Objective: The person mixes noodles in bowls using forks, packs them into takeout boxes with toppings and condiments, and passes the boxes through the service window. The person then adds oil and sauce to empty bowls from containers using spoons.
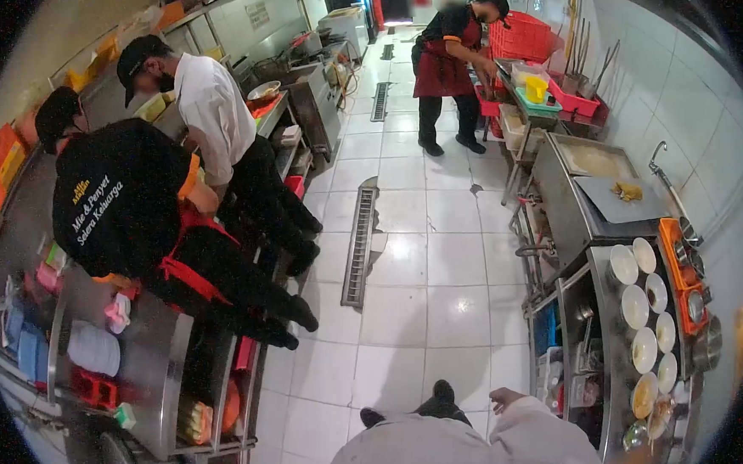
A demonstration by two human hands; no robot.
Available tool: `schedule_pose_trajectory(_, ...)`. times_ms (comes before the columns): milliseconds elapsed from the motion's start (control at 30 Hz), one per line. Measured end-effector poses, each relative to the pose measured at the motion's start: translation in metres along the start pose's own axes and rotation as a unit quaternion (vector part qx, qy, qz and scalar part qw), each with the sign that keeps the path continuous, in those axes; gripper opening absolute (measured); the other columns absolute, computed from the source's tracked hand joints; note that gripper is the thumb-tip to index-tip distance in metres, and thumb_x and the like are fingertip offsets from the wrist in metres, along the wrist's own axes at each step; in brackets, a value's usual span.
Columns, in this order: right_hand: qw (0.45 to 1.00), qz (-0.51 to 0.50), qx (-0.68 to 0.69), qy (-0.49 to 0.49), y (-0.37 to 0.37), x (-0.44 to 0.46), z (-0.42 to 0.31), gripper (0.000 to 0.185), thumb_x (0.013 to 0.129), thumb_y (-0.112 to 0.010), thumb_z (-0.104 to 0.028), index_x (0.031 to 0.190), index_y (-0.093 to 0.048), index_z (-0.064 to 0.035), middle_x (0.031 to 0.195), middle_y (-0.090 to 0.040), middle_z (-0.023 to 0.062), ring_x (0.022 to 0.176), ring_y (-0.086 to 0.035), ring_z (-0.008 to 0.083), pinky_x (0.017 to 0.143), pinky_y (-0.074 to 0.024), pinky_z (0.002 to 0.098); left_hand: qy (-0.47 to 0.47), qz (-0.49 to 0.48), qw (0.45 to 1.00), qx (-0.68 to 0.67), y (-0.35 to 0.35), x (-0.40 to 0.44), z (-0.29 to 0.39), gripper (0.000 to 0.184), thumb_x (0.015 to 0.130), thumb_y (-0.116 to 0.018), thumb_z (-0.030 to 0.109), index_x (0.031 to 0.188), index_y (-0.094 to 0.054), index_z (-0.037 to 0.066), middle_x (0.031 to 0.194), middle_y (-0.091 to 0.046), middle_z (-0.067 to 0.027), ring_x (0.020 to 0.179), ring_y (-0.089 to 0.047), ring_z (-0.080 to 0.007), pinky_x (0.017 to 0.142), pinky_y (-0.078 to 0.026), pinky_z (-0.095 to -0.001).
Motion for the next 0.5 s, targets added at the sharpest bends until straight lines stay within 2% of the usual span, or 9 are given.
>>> schedule_pose_trajectory(100, 0.969, 0.182, -0.159, -0.049, -0.015, 0.013, 0.022, 0.029, 0.084, -0.06, -0.025, 0.099, -0.069, -0.0008, 0.095, -0.072, 0.0184, 0.073, -0.071, 0.0266, 0.065, -0.0594, 0.0387, -0.001, -0.043, 0.999, 0.024, 0.016, 0.014, -0.019, 0.038, 0.096, -0.059, 0.03, 0.119, -0.065, 0.001, 0.111, -0.068, -0.014, 0.105, -0.063, -0.0299, 0.095, -0.047, -0.0448)
schedule_pose_trajectory(133, 0.961, 0.159, -0.225, -0.006, -0.026, 0.024, 0.025, 0.032, 0.084, -0.056, -0.027, 0.092, -0.069, 0.0012, 0.083, -0.072, 0.018, 0.067, -0.069, 0.0275, 0.063, -0.0584, 0.0395, -0.004, -0.061, 0.998, 0.035, 0.027, 0.018, -0.016, 0.038, 0.095, -0.059, 0.03, 0.118, -0.065, 0.0, 0.111, -0.068, -0.014, 0.104, -0.063, -0.0295, 0.095, -0.047, -0.0447)
schedule_pose_trajectory(233, 0.981, 0.183, 0.039, 0.044, -0.083, 0.033, 0.026, 0.029, 0.086, -0.059, -0.03, 0.104, -0.067, -0.0081, 0.093, -0.072, 0.0118, 0.079, -0.066, 0.0243, 0.062, -0.0474, 0.0427, -0.076, -0.12, 0.988, 0.056, 0.063, 0.043, 0.007, 0.039, 0.095, -0.061, 0.031, 0.115, -0.066, -0.002, 0.109, -0.068, -0.0138, 0.102, -0.063, -0.0285, 0.096, -0.046, -0.0441)
schedule_pose_trajectory(300, 0.967, 0.2, 0.054, 0.145, -0.12, 0.031, 0.004, 0.03, 0.089, -0.059, -0.028, 0.11, -0.068, -0.0091, 0.097, -0.071, 0.012, 0.089, -0.065, 0.0227, 0.073, -0.049, 0.0415, -0.264, -0.198, 0.943, -0.049, 0.088, 0.049, 0.052, 0.039, 0.094, -0.062, 0.031, 0.113, -0.067, -0.003, 0.108, -0.069, -0.0137, 0.101, -0.064, -0.0279, 0.097, -0.046, -0.0437)
schedule_pose_trajectory(333, 0.966, 0.193, 0.05, 0.165, -0.128, 0.037, 0.008, 0.031, 0.089, -0.06, -0.027, 0.112, -0.068, -0.0082, 0.099, -0.071, 0.0119, 0.088, -0.065, 0.023, 0.075, -0.05, 0.0408, 0.033, -0.102, 0.975, -0.195, 0.087, 0.079, 0.059, 0.041, 0.094, -0.062, 0.032, 0.112, -0.067, -0.005, 0.105, -0.069, -0.0139, 0.097, -0.064, -0.0262, 0.091, -0.047, -0.0429)
schedule_pose_trajectory(400, 0.961, 0.201, 0.002, 0.19, -0.142, 0.008, -0.012, 0.034, 0.088, -0.063, -0.025, 0.115, -0.069, -0.0055, 0.101, -0.071, 0.0118, 0.086, -0.064, 0.0233, 0.079, -0.0513, 0.0391, -0.107, 0.012, 0.98, 0.165, 0.103, 0.151, 0.128, 0.039, 0.092, -0.057, 0.029, 0.111, -0.066, -0.004, 0.106, -0.069, -0.0174, 0.095, -0.065, -0.0272, 0.084, -0.05, -0.0399)
schedule_pose_trajectory(433, 0.956, 0.218, -0.041, 0.192, -0.137, 0.006, -0.005, 0.035, 0.087, -0.064, -0.024, 0.115, -0.068, -0.0038, 0.102, -0.07, 0.0118, 0.086, -0.064, 0.0233, 0.081, -0.0517, 0.0379, -0.068, 0.01, 0.998, -0.014, 0.107, 0.166, 0.154, 0.038, 0.092, -0.055, 0.027, 0.112, -0.066, -0.003, 0.108, -0.069, -0.0164, 0.094, -0.066, -0.0274, 0.085, -0.05, -0.0391)
schedule_pose_trajectory(467, 0.95, 0.222, 0.011, 0.218, -0.124, 0.036, 0.017, 0.034, 0.088, -0.063, -0.023, 0.113, -0.068, -0.0011, 0.1, -0.07, 0.0122, 0.085, -0.065, 0.0235, 0.079, -0.0518, 0.0385, -0.054, -0.03, 0.998, -0.024, 0.109, 0.167, 0.19, 0.047, 0.094, -0.052, 0.026, 0.129, -0.057, -0.003, 0.121, -0.063, -0.0155, 0.111, -0.061, -0.0257, 0.096, -0.044, -0.0472)
schedule_pose_trajectory(500, 0.925, 0.24, -0.047, 0.29, -0.106, 0.068, 0.041, 0.033, 0.089, -0.061, -0.022, 0.114, -0.067, -0.0015, 0.099, -0.069, 0.0126, 0.084, -0.065, 0.0231, 0.075, -0.0513, 0.0381, -0.088, -0.024, 0.996, -0.02, 0.11, 0.165, 0.224, 0.048, 0.093, -0.053, 0.027, 0.129, -0.056, -0.004, 0.119, -0.063, -0.0145, 0.104, -0.064, -0.0256, 0.095, -0.043, -0.0468)
Point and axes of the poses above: each hand's wrist, its own x-axis towards the middle knuckle, its own y-axis out of the back of the hand, z = x × y, the point moved 5 cm from there along x, towards the middle knuckle
